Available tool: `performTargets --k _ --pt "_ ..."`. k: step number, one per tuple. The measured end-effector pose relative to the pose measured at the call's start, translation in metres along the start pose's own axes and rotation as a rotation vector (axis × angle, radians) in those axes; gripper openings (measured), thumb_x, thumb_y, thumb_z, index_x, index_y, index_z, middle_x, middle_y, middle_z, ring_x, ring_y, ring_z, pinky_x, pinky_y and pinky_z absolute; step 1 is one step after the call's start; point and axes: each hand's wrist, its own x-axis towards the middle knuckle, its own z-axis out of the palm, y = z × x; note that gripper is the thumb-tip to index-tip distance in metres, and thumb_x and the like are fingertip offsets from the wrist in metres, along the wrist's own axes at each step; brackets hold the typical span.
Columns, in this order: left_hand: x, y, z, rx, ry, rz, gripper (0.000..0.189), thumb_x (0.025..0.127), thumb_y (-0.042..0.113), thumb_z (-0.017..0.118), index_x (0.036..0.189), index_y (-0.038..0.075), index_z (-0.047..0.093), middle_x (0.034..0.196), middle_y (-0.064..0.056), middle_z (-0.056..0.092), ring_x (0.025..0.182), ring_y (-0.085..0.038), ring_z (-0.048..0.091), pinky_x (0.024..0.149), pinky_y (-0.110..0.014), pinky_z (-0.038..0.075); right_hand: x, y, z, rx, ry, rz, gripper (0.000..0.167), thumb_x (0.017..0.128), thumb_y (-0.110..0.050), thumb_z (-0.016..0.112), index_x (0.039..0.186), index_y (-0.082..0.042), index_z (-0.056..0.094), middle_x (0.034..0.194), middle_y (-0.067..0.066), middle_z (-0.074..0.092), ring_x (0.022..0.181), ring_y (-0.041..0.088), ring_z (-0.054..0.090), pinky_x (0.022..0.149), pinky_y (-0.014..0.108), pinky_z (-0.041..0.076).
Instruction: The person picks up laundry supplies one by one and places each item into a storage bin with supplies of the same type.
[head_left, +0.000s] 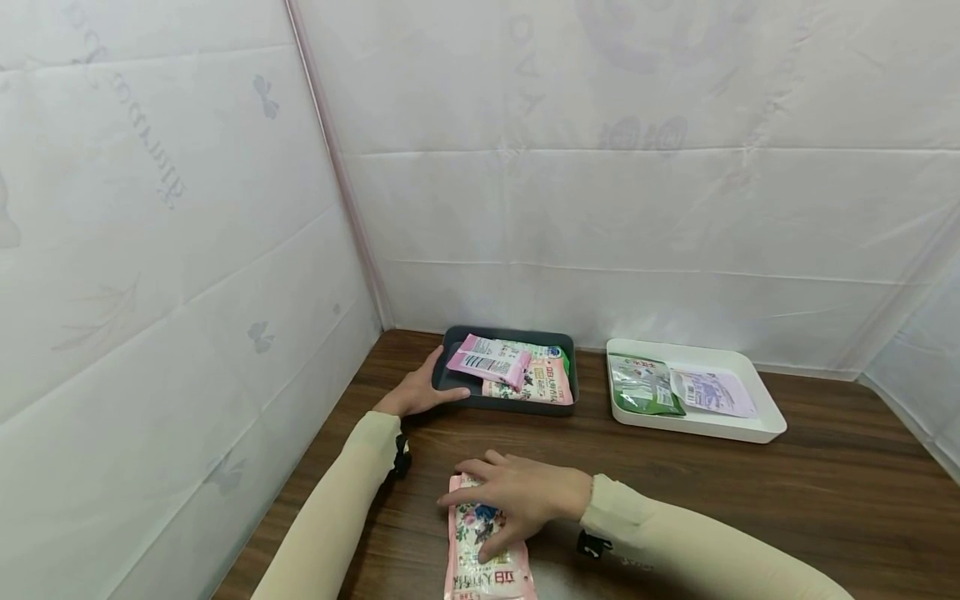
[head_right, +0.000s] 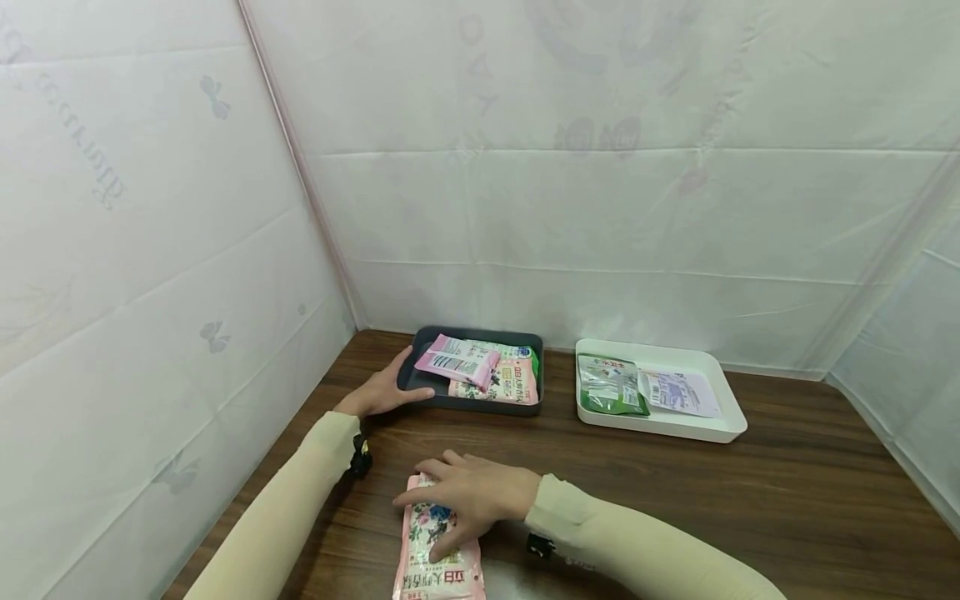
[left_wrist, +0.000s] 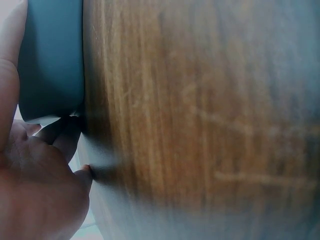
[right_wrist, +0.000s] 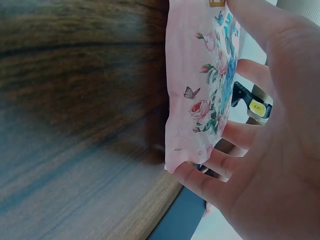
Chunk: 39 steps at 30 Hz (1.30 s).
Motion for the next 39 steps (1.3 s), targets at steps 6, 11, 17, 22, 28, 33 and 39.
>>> performTargets --k 6,11,17,22,28,33,39 --pt "-0.0004 -0.0006 -0.0002 -0.006 0.0 0.002 0.12 0.082 0.069 0.075 0.167 0.022 0.003 0.17 -0.019 0.015 0.15 -0.047 0.026 0.117 -0.066 0.027 0.0015 -0.0007 0.0008 -0.018 -0.005 0.012 0.075 0.092 -0.068 0.063 0.158 -0.042 0.038 0.16 0.004 0.036 0.121 0.015 0.042 0.1 0.034 0.045" --pt "0.001 -0.0012 -0.0008 0.0 -0.005 0.008 0.12 0.083 0.067 0.075 0.167 0.02 0.002 0.17 -0.02 0.014 0.15 -0.048 0.027 0.117 -0.066 0.027 0.0033 -0.0016 0.0007 -0.047 -0.001 0.015 0.075 0.09 -0.069 0.064 0.156 -0.042 0.042 0.158 0.004 0.038 0.116 0.013 0.042 0.095 0.031 0.045" --pt "0.0023 -0.0007 -0.0005 0.01 -0.007 0.018 0.12 0.084 0.065 0.075 0.167 0.019 0.001 0.171 -0.018 0.013 0.15 -0.047 0.026 0.118 -0.065 0.026 0.0042 -0.0025 0.0011 -0.065 0.005 0.018 0.075 0.089 -0.07 0.065 0.155 -0.042 0.044 0.155 0.003 0.04 0.116 0.013 0.042 0.095 0.03 0.045" --pt "0.0016 -0.0009 0.0001 0.006 -0.002 0.02 0.12 0.084 0.066 0.075 0.167 0.02 0.002 0.17 -0.018 0.014 0.15 -0.047 0.027 0.118 -0.065 0.027 0.0042 -0.0036 0.0005 -0.056 0.005 0.017 0.074 0.089 -0.069 0.065 0.155 -0.041 0.045 0.154 0.004 0.041 0.115 0.013 0.042 0.093 0.029 0.044" --pt "0.0011 -0.0012 0.0003 0.004 -0.003 0.018 0.121 0.082 0.068 0.075 0.167 0.021 0.002 0.17 -0.018 0.015 0.15 -0.047 0.027 0.117 -0.065 0.027 0.0043 -0.0036 0.0016 -0.05 0.012 0.008 0.074 0.089 -0.067 0.066 0.155 -0.041 0.044 0.154 0.005 0.041 0.113 0.013 0.041 0.091 0.028 0.043" --pt "0.0007 -0.0005 -0.0002 -0.008 0.003 0.034 0.119 0.084 0.064 0.076 0.167 0.02 0.002 0.17 -0.018 0.015 0.15 -0.047 0.027 0.117 -0.066 0.026 0.0047 -0.0036 0.0018 -0.061 0.017 0.005 0.074 0.09 -0.067 0.066 0.155 -0.04 0.044 0.153 0.004 0.042 0.111 0.012 0.041 0.089 0.027 0.042" --pt "0.0004 -0.0002 -0.0002 -0.014 0.003 0.032 0.118 0.085 0.062 0.076 0.167 0.019 0.003 0.17 -0.018 0.015 0.151 -0.046 0.026 0.118 -0.066 0.025 0.0049 -0.003 0.0014 -0.05 0.007 0.011 0.074 0.09 -0.067 0.066 0.155 -0.041 0.044 0.154 0.004 0.041 0.114 0.013 0.041 0.091 0.029 0.043"
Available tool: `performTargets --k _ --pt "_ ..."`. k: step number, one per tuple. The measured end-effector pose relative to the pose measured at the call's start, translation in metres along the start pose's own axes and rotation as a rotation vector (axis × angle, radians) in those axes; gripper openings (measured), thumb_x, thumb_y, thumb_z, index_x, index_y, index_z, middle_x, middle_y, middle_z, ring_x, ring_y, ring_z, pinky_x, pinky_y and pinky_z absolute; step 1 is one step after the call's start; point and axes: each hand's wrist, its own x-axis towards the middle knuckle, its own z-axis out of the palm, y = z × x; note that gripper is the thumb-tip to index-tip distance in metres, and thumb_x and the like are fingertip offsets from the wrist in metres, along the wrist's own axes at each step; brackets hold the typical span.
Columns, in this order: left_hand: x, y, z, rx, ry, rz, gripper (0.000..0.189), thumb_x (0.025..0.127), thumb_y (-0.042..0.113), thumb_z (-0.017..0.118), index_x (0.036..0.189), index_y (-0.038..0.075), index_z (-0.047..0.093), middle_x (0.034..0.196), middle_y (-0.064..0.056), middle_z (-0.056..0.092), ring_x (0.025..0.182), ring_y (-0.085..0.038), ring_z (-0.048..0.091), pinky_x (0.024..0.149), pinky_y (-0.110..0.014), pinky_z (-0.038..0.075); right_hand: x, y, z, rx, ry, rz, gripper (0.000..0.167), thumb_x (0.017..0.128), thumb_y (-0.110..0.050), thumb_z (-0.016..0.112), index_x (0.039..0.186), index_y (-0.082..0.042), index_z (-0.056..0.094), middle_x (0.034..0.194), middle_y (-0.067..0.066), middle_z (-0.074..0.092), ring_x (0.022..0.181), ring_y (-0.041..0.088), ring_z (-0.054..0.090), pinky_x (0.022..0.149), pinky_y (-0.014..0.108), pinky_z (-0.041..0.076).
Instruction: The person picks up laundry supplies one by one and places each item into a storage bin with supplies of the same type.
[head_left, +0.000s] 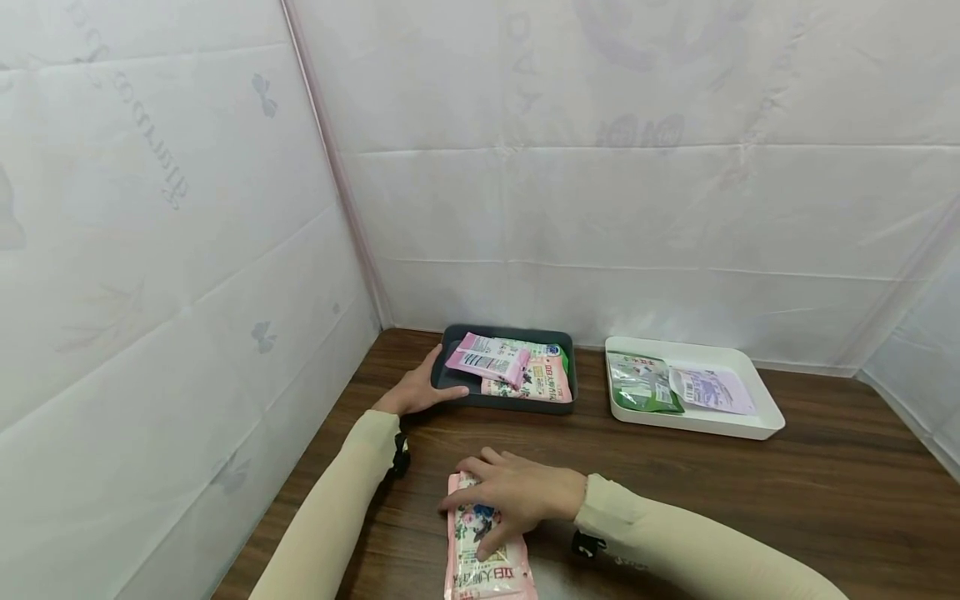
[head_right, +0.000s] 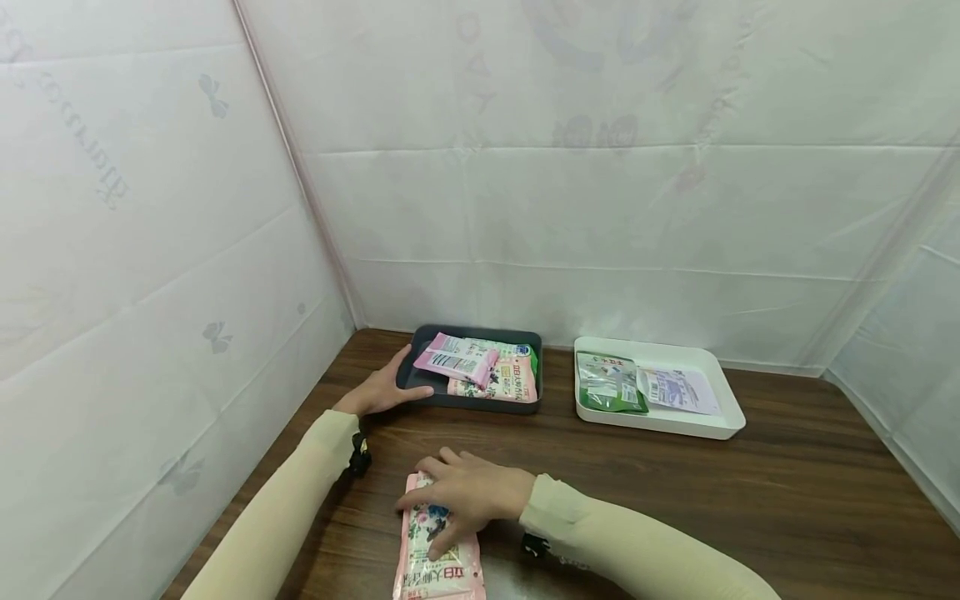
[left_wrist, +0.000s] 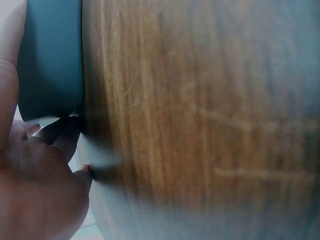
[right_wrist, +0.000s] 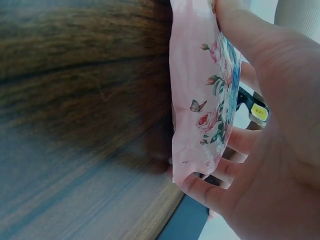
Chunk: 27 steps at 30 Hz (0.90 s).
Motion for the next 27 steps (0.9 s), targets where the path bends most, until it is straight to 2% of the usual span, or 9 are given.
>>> performTargets --k 15,22,27 --pt "0.0013 -0.0015 -0.0003 0.004 -0.002 0.016 0.118 0.085 0.062 0.076 0.167 0.018 0.002 0.171 -0.018 0.014 0.15 -0.047 0.026 0.117 -0.066 0.025 0.0027 0.0015 0.0005 0.011 0.001 -0.001 0.075 0.088 -0.067 0.068 0.154 -0.041 0.045 0.148 0.002 0.044 0.111 0.011 0.04 0.087 0.026 0.041" --pt "0.0017 -0.0016 0.0006 0.028 -0.003 0.005 0.119 0.085 0.065 0.074 0.167 0.019 0.001 0.17 -0.019 0.015 0.15 -0.047 0.028 0.117 -0.066 0.027 0.0061 0.0008 -0.0005 -0.023 0.008 0.001 0.075 0.085 -0.068 0.072 0.151 -0.041 0.049 0.137 -0.001 0.047 0.103 0.009 0.038 0.08 0.024 0.038" --pt "0.0003 0.0 -0.0003 0.027 -0.005 -0.009 0.119 0.084 0.065 0.075 0.167 0.02 0.002 0.17 -0.019 0.016 0.15 -0.047 0.028 0.117 -0.065 0.028 0.0081 0.0005 -0.0032 -0.038 0.023 0.0 0.072 0.082 -0.069 0.075 0.145 -0.041 0.054 0.13 -0.003 0.047 0.102 0.009 0.039 0.08 0.024 0.039"
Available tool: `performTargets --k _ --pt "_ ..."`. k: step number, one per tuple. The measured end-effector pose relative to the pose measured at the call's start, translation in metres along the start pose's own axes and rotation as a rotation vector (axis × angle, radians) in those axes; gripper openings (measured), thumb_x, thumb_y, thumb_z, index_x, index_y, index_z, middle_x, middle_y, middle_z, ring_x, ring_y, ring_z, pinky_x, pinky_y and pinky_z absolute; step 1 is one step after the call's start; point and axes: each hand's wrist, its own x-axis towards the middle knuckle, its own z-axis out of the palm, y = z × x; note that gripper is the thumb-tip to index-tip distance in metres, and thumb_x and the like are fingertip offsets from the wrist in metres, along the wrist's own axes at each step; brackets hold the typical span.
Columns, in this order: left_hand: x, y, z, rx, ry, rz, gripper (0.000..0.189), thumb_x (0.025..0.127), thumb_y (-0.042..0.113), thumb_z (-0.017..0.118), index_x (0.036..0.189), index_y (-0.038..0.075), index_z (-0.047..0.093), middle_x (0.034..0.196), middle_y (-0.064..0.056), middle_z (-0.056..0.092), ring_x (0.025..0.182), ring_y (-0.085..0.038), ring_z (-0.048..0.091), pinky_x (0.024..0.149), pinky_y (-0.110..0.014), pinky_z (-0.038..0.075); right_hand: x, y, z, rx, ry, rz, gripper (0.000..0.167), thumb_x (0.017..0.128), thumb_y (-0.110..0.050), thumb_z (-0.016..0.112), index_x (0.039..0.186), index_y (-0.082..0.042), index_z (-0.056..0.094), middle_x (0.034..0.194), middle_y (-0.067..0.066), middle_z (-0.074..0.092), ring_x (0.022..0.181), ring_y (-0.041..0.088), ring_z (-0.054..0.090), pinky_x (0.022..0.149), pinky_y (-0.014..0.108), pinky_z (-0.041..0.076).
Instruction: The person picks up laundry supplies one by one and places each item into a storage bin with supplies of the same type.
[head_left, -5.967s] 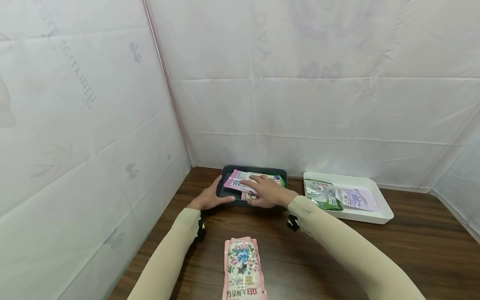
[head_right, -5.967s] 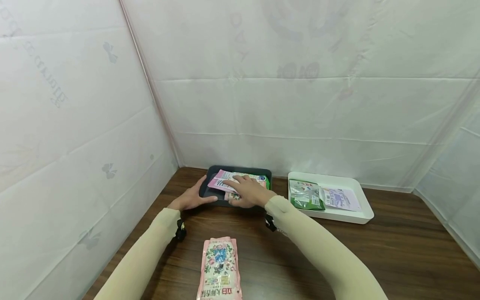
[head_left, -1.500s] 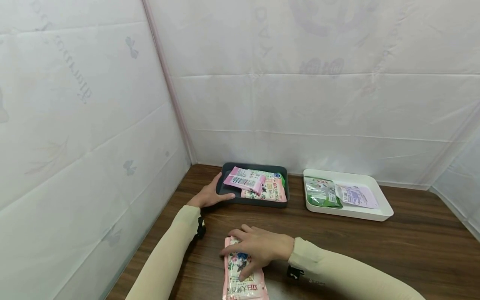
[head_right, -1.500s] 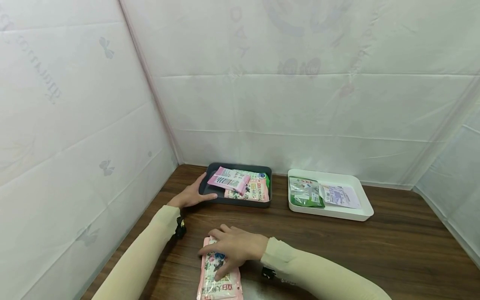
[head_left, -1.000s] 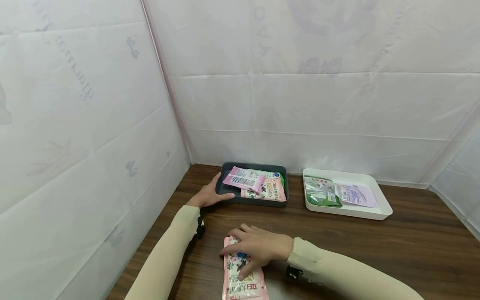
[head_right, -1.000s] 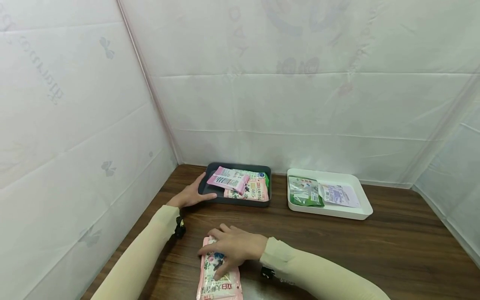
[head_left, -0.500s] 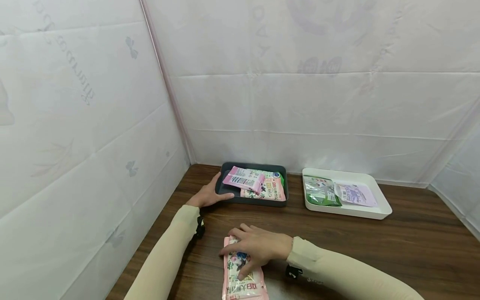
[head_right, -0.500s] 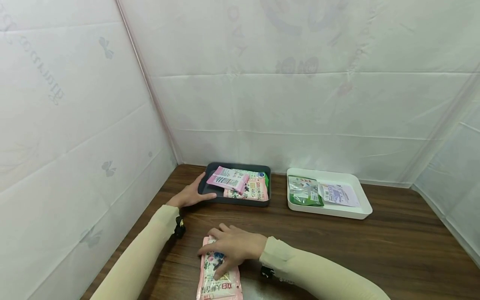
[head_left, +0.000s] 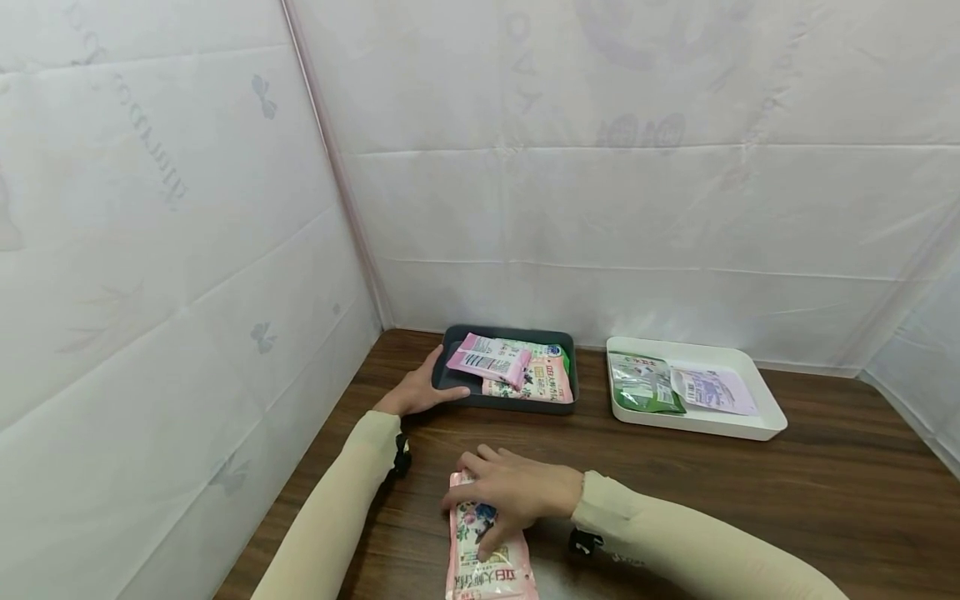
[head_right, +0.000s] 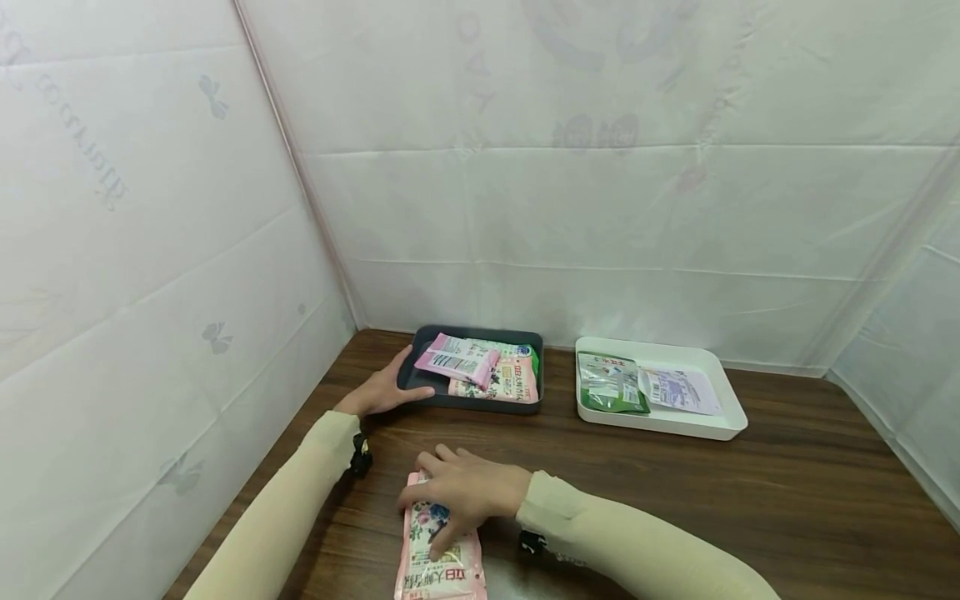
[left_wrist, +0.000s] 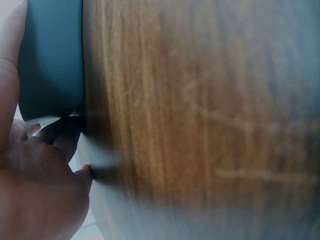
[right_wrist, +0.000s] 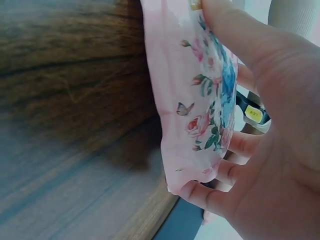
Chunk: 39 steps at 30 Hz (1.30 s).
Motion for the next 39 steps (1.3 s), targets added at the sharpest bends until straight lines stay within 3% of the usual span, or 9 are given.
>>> performTargets --k 7,13,19,27,39 --pt "-0.001 0.001 -0.001 -0.01 -0.002 -0.007 0.121 0.082 0.068 0.075 0.167 0.02 0.002 0.169 -0.02 0.018 0.15 -0.046 0.028 0.117 -0.064 0.028 -0.001 0.0 -0.006 0.007 0.014 -0.007 0.06 0.084 -0.062 0.076 0.135 -0.037 0.058 0.126 -0.003 0.048 0.104 0.009 0.041 0.08 0.025 0.041" --pt "0.0 0.0 -0.001 -0.02 -0.001 0.008 0.121 0.082 0.067 0.076 0.167 0.019 0.003 0.17 -0.019 0.018 0.15 -0.046 0.028 0.117 -0.064 0.028 -0.003 0.001 -0.01 -0.016 0.019 0.009 0.037 0.092 -0.045 0.075 0.126 -0.036 0.062 0.125 -0.003 0.053 0.109 0.012 0.046 0.083 0.03 0.049" --pt "0.001 -0.002 0.0 -0.018 0.0 0.003 0.121 0.083 0.068 0.075 0.167 0.019 0.003 0.17 -0.019 0.017 0.15 -0.046 0.028 0.117 -0.065 0.028 -0.004 0.002 -0.013 -0.016 0.036 0.033 0.021 0.097 -0.035 0.071 0.117 -0.036 0.066 0.117 -0.006 0.055 0.103 0.011 0.047 0.08 0.031 0.051" --pt "0.0 -0.003 0.0 -0.021 0.002 0.007 0.119 0.084 0.065 0.075 0.167 0.019 0.002 0.169 -0.021 0.018 0.149 -0.048 0.029 0.116 -0.066 0.028 -0.006 0.007 -0.015 -0.05 0.061 0.039 0.02 0.099 -0.02 0.071 0.114 -0.034 0.07 0.115 -0.004 0.059 0.097 0.011 0.049 0.074 0.021 0.047" --pt "0.001 -0.003 0.001 -0.019 0.007 0.01 0.119 0.084 0.065 0.075 0.167 0.019 0.003 0.17 -0.019 0.017 0.15 -0.047 0.028 0.116 -0.067 0.027 -0.013 0.016 -0.017 -0.015 0.085 0.041 0.018 0.099 -0.019 0.072 0.11 -0.032 0.073 0.106 -0.008 0.064 0.092 0.009 0.052 0.065 0.018 0.045"
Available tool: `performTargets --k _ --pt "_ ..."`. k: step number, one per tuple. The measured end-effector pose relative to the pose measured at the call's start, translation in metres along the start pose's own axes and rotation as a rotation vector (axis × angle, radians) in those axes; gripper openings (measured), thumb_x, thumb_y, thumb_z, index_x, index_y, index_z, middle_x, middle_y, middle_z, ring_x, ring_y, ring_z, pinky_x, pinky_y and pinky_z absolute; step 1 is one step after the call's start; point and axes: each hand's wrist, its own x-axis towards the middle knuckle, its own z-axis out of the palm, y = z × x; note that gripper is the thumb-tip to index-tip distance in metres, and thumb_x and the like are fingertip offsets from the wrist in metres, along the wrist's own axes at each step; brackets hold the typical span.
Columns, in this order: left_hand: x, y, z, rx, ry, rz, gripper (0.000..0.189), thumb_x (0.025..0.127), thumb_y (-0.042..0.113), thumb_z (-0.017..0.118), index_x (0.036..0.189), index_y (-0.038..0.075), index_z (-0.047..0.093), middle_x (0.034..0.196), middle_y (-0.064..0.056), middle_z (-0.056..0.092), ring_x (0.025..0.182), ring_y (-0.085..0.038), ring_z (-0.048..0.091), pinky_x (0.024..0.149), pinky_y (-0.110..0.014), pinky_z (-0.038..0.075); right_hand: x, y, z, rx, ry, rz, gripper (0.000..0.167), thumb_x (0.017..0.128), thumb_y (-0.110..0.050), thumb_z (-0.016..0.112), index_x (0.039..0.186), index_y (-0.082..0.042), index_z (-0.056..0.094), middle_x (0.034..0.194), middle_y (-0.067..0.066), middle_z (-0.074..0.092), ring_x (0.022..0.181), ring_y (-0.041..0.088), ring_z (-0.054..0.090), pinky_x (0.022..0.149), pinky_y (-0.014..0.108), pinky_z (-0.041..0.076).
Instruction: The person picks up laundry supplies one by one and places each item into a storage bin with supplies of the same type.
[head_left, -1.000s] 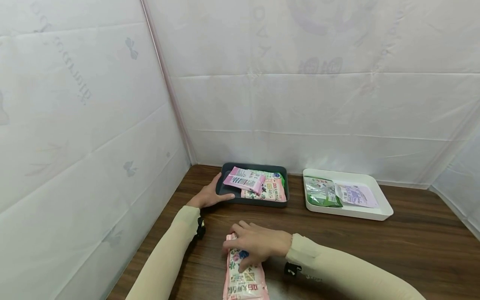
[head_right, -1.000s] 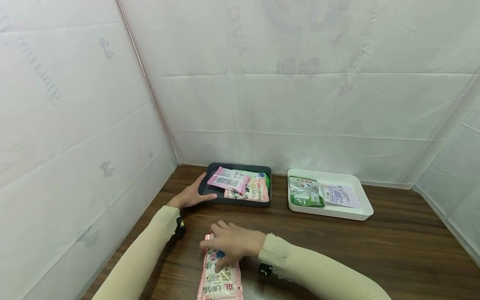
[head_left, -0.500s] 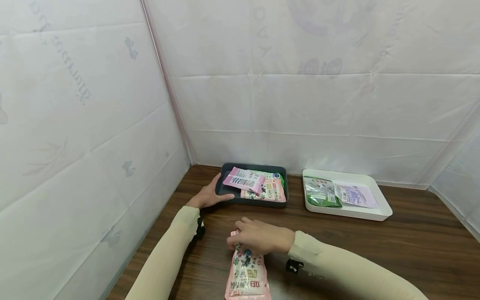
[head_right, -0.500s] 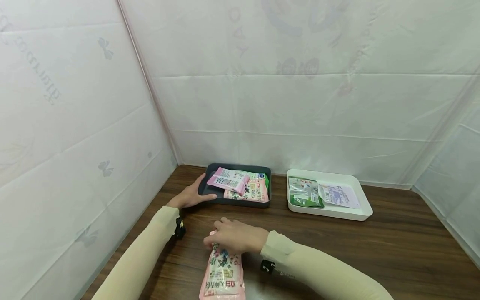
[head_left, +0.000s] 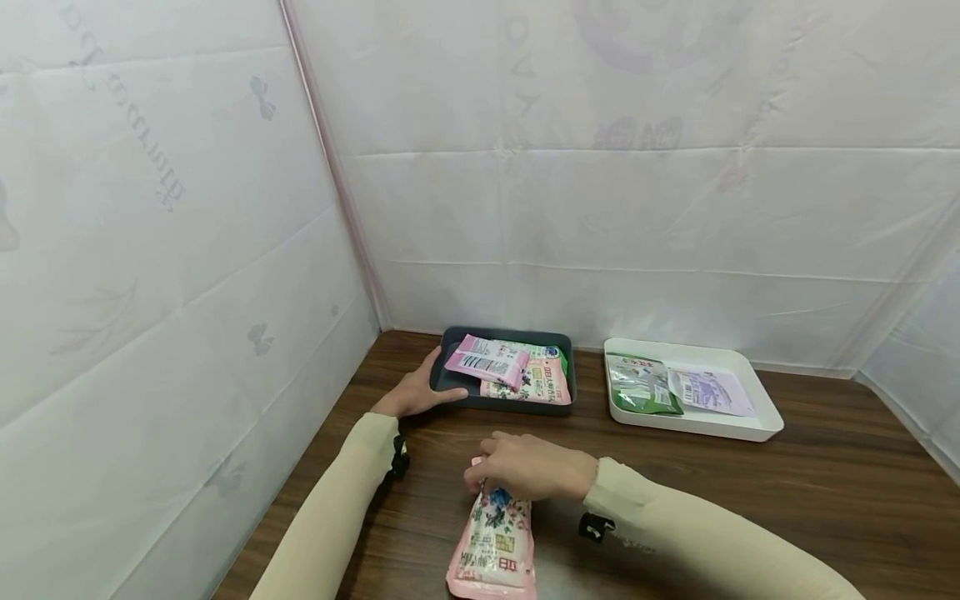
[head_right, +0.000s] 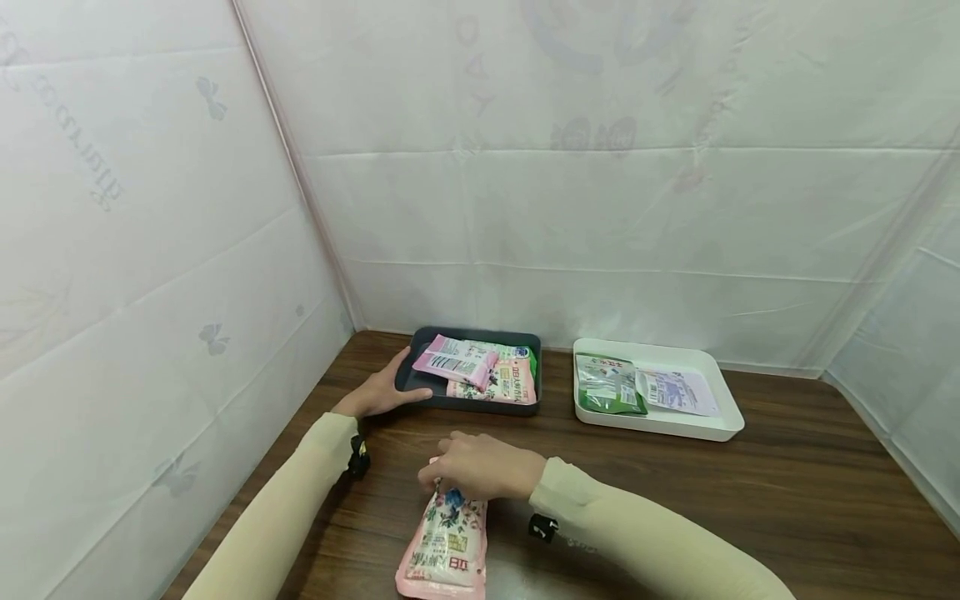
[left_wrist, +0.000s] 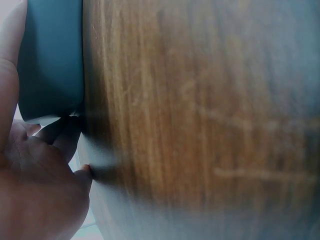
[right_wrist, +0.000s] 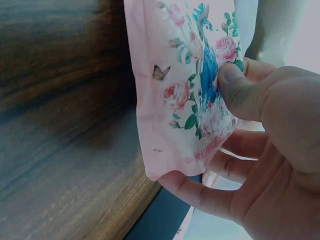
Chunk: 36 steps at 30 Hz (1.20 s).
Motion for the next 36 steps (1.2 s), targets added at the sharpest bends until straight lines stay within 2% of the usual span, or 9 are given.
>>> performTargets --k 7,19,29,36 --pt "0.0 -0.001 0.0 -0.007 0.001 -0.002 0.118 0.085 0.063 0.075 0.166 0.018 0.003 0.17 -0.02 0.016 0.15 -0.047 0.027 0.117 -0.066 0.026 -0.003 0.007 -0.001 0.008 0.005 -0.01 0.019 0.098 -0.015 0.071 0.11 -0.03 0.074 0.104 -0.012 0.066 0.092 0.006 0.055 0.07 0.017 0.048" --pt "0.001 -0.002 0.001 -0.004 0.001 0.02 0.119 0.084 0.064 0.075 0.166 0.016 0.003 0.169 -0.02 0.017 0.149 -0.047 0.029 0.117 -0.066 0.027 -0.011 0.016 -0.007 0.023 0.014 0.027 0.027 0.096 -0.006 0.072 0.109 -0.03 0.075 0.101 -0.014 0.069 0.09 0.005 0.059 0.064 0.017 0.048" --pt "0.003 -0.003 0.0 -0.008 0.004 0.025 0.118 0.085 0.061 0.076 0.166 0.015 0.003 0.169 -0.022 0.019 0.148 -0.047 0.03 0.116 -0.065 0.028 -0.02 0.028 -0.017 0.041 0.019 0.075 0.042 0.091 0.007 0.069 0.115 -0.027 0.076 0.105 -0.013 0.072 0.098 0.006 0.063 0.076 0.021 0.054" --pt "0.002 -0.002 0.001 -0.012 0.004 0.024 0.117 0.086 0.059 0.076 0.166 0.016 0.004 0.169 -0.021 0.019 0.149 -0.047 0.03 0.117 -0.065 0.028 -0.025 0.038 -0.024 0.054 0.06 0.088 0.028 0.096 -0.002 0.07 0.111 -0.025 0.076 0.103 -0.014 0.073 0.093 0.001 0.065 0.081 0.022 0.056"
